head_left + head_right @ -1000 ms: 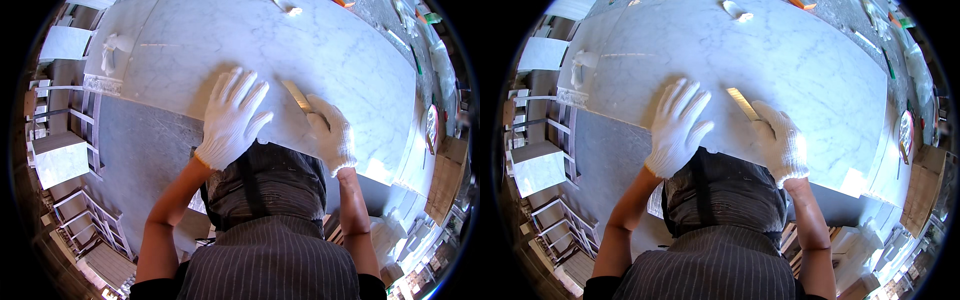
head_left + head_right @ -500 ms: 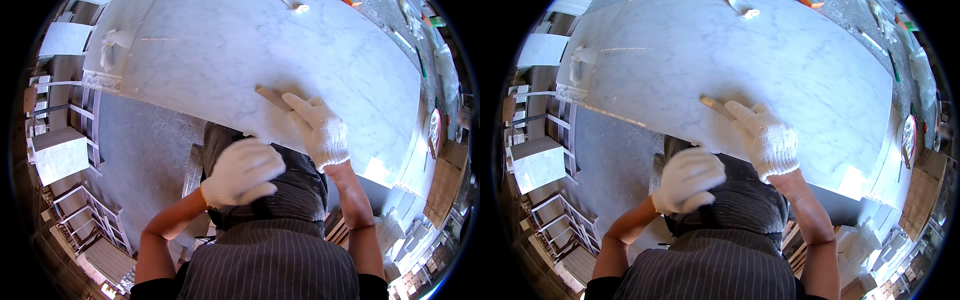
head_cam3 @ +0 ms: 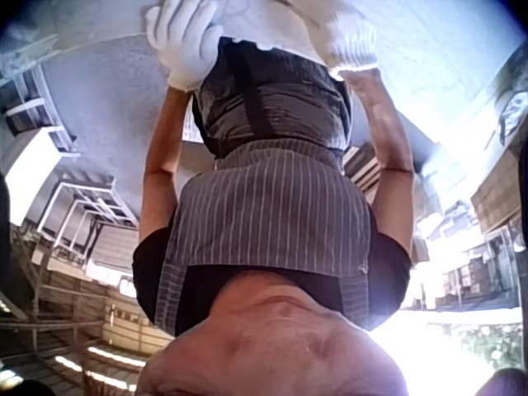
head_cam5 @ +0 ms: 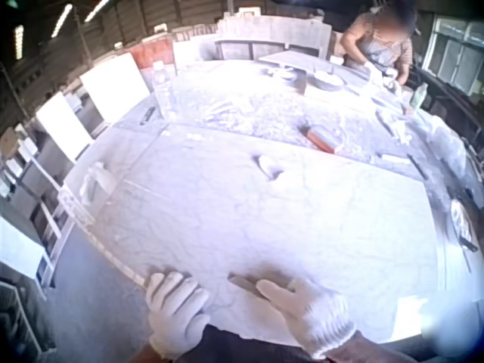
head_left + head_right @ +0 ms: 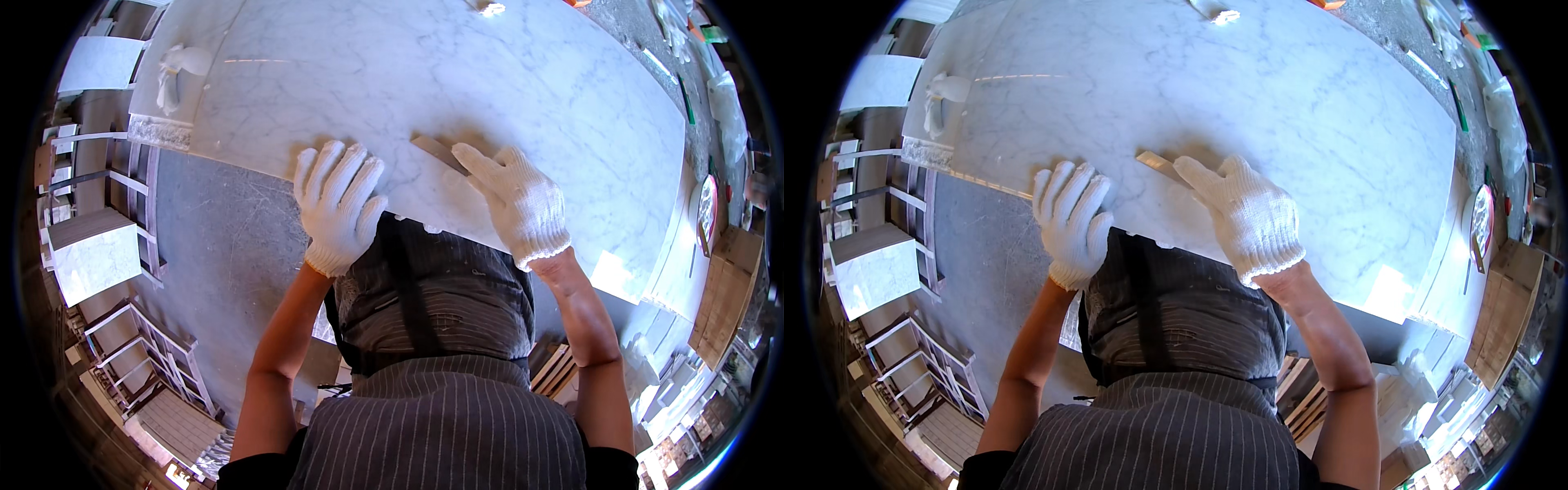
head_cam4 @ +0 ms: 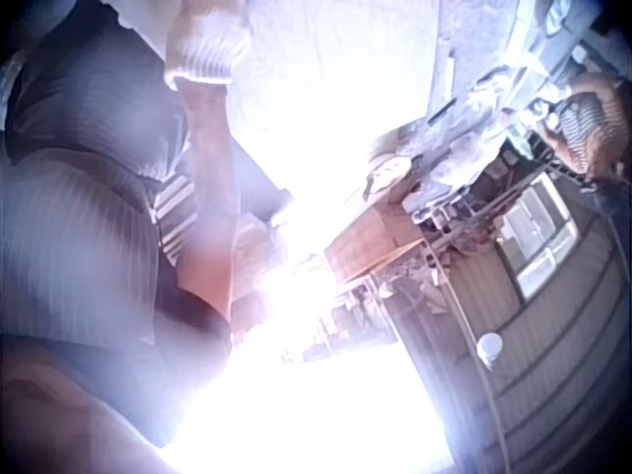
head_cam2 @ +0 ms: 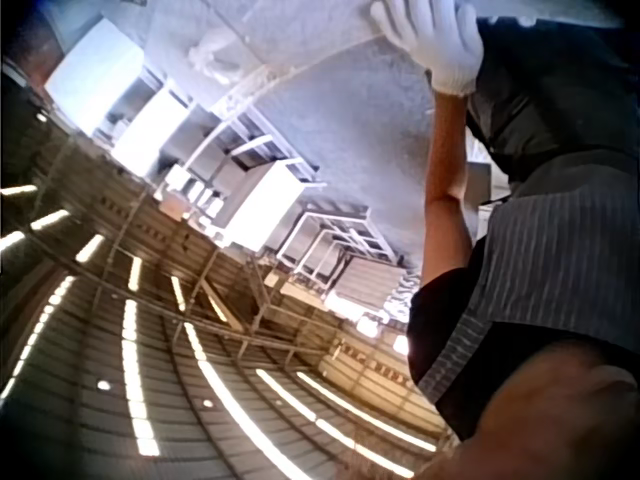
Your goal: The person applies a white paste to a marble slab using a putty knife, then wipes the surface with a cloth. The person repeatedly scoops paste from a container and spreads it over small areas of the slab, smoothing and cleaning the surface.
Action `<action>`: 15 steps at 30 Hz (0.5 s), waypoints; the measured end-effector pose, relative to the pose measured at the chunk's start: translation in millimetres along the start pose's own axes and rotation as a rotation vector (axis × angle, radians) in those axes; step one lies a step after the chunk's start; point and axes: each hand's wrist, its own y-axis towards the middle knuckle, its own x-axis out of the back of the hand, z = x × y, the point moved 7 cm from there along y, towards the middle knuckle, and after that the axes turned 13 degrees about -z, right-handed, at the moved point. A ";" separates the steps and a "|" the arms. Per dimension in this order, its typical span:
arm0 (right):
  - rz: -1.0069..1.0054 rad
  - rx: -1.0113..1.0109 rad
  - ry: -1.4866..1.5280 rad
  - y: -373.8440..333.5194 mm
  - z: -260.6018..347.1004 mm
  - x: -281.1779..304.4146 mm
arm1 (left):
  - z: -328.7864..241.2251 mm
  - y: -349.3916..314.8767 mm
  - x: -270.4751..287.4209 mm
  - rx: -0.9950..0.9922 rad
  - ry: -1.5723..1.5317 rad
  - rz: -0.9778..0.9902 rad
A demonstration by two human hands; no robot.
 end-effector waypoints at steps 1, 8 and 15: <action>-0.007 0.001 0.008 -1.1 -2.2 -1.5 | -0.1 -0.6 -0.1 -0.007 0.012 -0.014; -0.016 0.079 -0.012 4.9 5.5 1.7 | -0.6 -3.9 -1.5 -0.033 0.049 -0.036; 0.041 0.171 -0.081 -5.1 8.4 -6.6 | -2.3 -2.2 -1.9 -0.050 0.041 -0.065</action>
